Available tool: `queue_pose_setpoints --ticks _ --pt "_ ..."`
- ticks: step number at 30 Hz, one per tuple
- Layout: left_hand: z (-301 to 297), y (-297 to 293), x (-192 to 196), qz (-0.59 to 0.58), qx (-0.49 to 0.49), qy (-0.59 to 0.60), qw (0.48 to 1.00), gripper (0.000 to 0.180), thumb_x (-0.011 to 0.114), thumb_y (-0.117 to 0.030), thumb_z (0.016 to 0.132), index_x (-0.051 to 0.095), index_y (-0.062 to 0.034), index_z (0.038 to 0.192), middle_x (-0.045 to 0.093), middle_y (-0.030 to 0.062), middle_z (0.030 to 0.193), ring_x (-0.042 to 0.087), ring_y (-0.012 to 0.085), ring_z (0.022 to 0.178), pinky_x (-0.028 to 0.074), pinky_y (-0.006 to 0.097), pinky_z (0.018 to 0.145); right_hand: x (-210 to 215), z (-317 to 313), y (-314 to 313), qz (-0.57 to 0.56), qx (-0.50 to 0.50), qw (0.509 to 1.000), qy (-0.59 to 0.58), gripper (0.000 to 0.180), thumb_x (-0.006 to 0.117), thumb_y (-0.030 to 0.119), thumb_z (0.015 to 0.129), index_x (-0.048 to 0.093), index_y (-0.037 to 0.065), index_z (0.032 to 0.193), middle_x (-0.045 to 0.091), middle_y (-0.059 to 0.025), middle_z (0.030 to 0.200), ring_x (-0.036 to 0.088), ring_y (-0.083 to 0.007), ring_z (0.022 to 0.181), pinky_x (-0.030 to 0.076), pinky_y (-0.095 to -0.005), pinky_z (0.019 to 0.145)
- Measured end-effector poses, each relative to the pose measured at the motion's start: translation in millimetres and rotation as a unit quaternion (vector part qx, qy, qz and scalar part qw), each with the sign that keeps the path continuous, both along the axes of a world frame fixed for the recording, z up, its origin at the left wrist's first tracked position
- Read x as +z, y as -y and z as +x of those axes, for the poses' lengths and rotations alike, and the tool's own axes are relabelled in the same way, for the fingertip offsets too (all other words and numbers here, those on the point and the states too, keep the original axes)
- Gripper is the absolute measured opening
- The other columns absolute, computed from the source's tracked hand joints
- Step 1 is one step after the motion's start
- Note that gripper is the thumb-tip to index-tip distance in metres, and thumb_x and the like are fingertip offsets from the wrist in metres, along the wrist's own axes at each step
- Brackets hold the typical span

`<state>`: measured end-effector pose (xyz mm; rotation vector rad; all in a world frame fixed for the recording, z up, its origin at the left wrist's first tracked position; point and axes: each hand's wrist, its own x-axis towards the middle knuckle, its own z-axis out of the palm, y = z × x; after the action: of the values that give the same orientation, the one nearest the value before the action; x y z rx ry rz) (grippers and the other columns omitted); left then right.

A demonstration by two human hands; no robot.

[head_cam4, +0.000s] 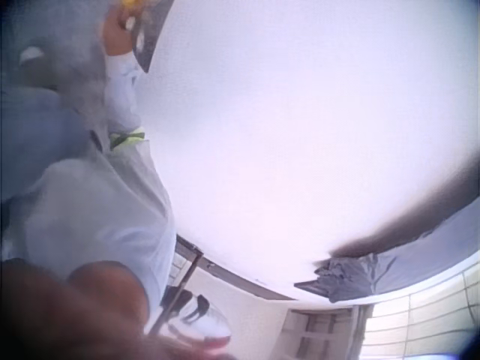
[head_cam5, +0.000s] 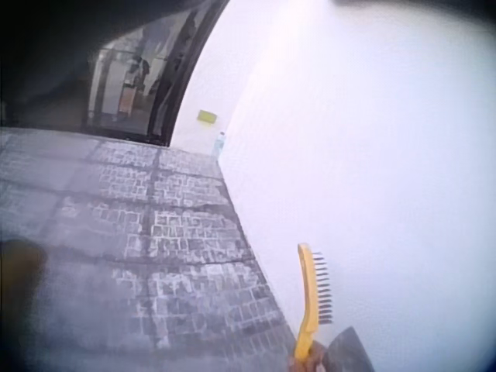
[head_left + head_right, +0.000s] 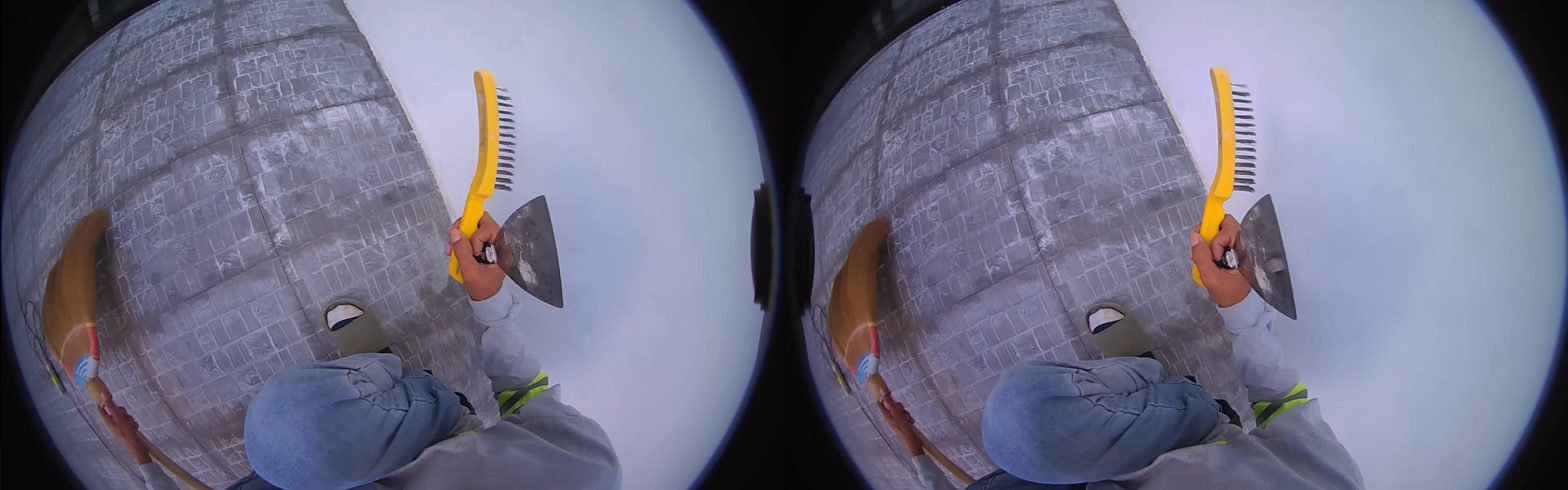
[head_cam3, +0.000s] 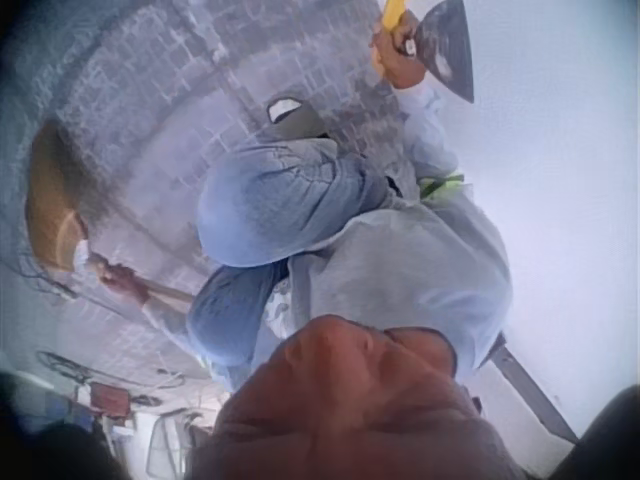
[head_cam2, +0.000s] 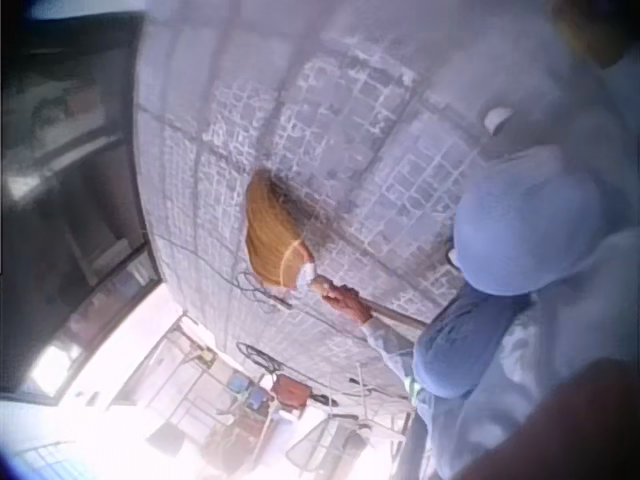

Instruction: The person kneels on a tiled floor and uses a yellow brush and a metal scraper to clean the grout lines. They alternate between scrubbing and scraping, then use a broom to sweep the area.

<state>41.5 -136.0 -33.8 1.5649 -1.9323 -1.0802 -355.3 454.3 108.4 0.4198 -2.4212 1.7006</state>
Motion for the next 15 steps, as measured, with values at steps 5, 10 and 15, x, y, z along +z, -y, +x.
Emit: queue_pose_setpoints --ticks 5,10,15 --pt "-19 10 51 0.041 -0.029 -0.024 0.998 0.037 0.044 -0.046 0.099 0.055 -0.014 0.114 0.036 -0.0071 0.062 0.029 0.001 0.045 0.025 0.018 0.039 -11 -14 -32 0.109 0.028 0.993 -0.04 0.032 0.059 -0.005 0.087 0.032 0.01 0.078 0.056 -0.0127 0.088 0.057 -0.0111 0.067 0.048 -0.0235 0.059" --pt "-141 -27 55 0.026 -0.238 -0.007 0.971 0.047 0.046 -0.043 0.099 0.047 -0.0074 0.129 0.035 -0.0073 0.062 0.031 -0.0003 0.045 0.023 0.018 0.037 -5 -11 -56 0.065 -0.025 0.997 -0.03 0.038 0.066 -0.003 0.083 0.032 0.009 0.072 0.051 -0.0072 0.076 0.051 -0.0101 0.065 0.041 -0.0257 0.059" --pt "-276 -148 52 0.015 -0.585 -0.046 0.81 0.059 0.056 -0.035 0.093 0.037 -0.0011 0.139 0.061 0.0079 0.089 0.056 0.0156 0.068 0.047 0.034 0.06 7 -3 -79 0.095 -0.047 0.994 -0.031 0.038 0.067 -0.003 0.084 0.032 0.009 0.072 0.049 -0.007 0.074 0.053 -0.0103 0.065 0.042 -0.0261 0.058"
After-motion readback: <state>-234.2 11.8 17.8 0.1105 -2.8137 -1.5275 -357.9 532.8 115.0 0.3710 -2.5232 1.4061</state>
